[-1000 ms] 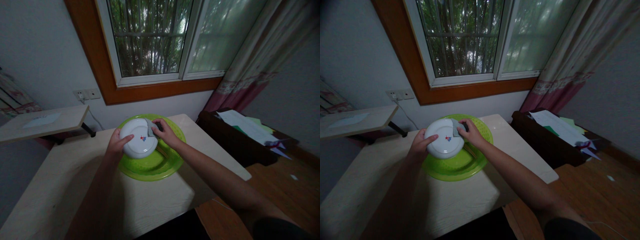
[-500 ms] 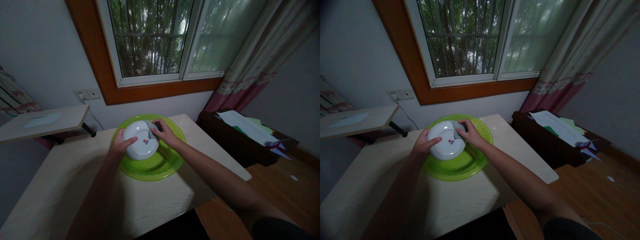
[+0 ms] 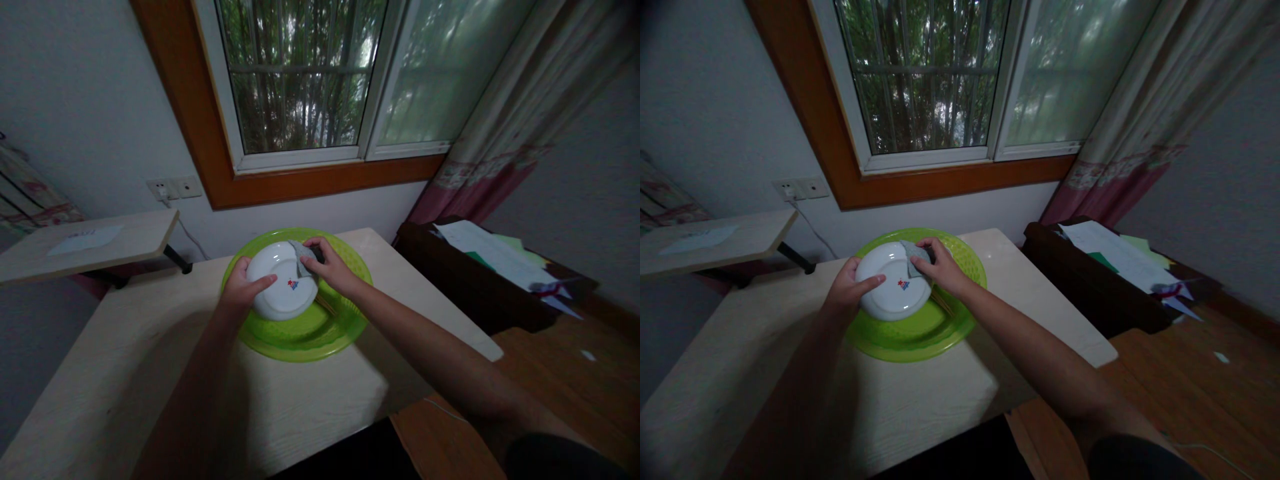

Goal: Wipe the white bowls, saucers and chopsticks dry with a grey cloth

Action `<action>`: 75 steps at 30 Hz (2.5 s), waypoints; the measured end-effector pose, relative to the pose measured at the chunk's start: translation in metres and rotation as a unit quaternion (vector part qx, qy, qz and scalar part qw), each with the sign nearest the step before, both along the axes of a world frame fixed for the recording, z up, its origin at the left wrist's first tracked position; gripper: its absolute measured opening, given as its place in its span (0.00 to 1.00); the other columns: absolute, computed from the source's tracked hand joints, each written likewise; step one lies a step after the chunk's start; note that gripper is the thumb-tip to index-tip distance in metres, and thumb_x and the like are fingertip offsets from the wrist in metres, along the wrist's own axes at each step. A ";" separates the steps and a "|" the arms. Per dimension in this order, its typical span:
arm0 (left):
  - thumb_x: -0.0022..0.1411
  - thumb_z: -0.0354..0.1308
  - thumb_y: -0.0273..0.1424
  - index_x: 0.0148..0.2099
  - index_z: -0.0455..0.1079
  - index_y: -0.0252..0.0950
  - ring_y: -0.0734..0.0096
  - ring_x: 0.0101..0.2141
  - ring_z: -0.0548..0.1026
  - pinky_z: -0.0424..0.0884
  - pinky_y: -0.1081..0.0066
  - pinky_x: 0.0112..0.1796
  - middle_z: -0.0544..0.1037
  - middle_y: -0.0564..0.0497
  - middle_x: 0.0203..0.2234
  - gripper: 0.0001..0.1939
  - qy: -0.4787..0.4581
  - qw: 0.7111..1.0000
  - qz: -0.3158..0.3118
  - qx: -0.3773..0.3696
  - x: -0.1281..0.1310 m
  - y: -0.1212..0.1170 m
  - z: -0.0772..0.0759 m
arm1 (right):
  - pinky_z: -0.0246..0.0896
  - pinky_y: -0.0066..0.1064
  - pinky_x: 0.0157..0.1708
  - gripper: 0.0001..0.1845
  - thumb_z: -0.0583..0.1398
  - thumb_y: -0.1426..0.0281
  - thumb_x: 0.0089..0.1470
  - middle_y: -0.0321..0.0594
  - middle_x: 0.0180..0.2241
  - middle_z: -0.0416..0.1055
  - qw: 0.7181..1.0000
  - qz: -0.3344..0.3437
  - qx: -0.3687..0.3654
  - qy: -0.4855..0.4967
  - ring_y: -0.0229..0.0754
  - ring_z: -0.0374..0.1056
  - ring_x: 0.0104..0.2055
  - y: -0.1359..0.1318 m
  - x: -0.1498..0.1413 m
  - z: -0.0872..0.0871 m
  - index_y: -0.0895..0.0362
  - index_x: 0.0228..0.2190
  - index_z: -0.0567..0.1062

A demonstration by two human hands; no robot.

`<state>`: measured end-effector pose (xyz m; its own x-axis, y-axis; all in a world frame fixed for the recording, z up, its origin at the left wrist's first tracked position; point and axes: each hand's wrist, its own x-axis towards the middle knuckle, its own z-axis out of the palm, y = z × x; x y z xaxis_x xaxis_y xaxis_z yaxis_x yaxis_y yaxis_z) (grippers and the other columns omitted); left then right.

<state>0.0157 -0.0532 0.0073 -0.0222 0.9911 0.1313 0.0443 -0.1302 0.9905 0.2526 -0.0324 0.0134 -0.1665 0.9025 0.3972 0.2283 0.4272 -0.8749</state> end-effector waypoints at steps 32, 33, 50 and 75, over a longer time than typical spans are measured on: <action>0.42 0.74 0.41 0.42 0.67 0.36 0.62 0.32 0.75 0.70 0.67 0.33 0.76 0.50 0.33 0.29 0.036 0.999 -0.007 0.010 -0.002 0.003 -0.004 | 0.62 0.38 0.49 0.22 0.64 0.61 0.51 0.39 0.45 0.66 0.999 0.023 -0.039 0.027 0.45 0.64 0.48 0.001 0.001 -0.001 0.53 0.46 0.66; 0.41 0.74 0.41 0.42 0.67 0.36 0.62 0.32 0.75 0.70 0.67 0.33 0.76 0.50 0.33 0.29 0.039 0.999 -0.008 0.010 -0.002 0.003 -0.005 | 0.62 0.38 0.49 0.22 0.64 0.62 0.51 0.39 0.45 0.66 0.999 0.023 -0.038 0.024 0.45 0.64 0.48 0.001 0.001 0.000 0.53 0.46 0.66; 0.40 0.75 0.39 0.42 0.67 0.35 0.60 0.32 0.76 0.71 0.66 0.32 0.77 0.48 0.33 0.29 -0.010 1.000 -0.002 -0.001 0.001 0.002 -0.003 | 0.62 0.41 0.51 0.22 0.63 0.65 0.50 0.40 0.45 0.67 0.998 0.036 -0.034 0.028 0.47 0.65 0.49 0.001 0.001 -0.001 0.52 0.47 0.66; 0.40 0.76 0.37 0.41 0.69 0.37 0.60 0.32 0.76 0.70 0.67 0.31 0.77 0.49 0.32 0.27 -0.008 1.000 -0.006 -0.008 -0.001 0.002 -0.005 | 0.62 0.41 0.53 0.24 0.64 0.62 0.50 0.41 0.47 0.66 0.998 0.038 -0.045 0.027 0.47 0.63 0.51 0.001 0.002 0.000 0.52 0.48 0.67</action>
<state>0.0151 -0.0507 0.0024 -0.0119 0.9934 0.1144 0.0274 -0.1141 0.9931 0.2542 -0.0316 0.0139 -0.2154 0.9204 0.3262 0.1494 0.3612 -0.9204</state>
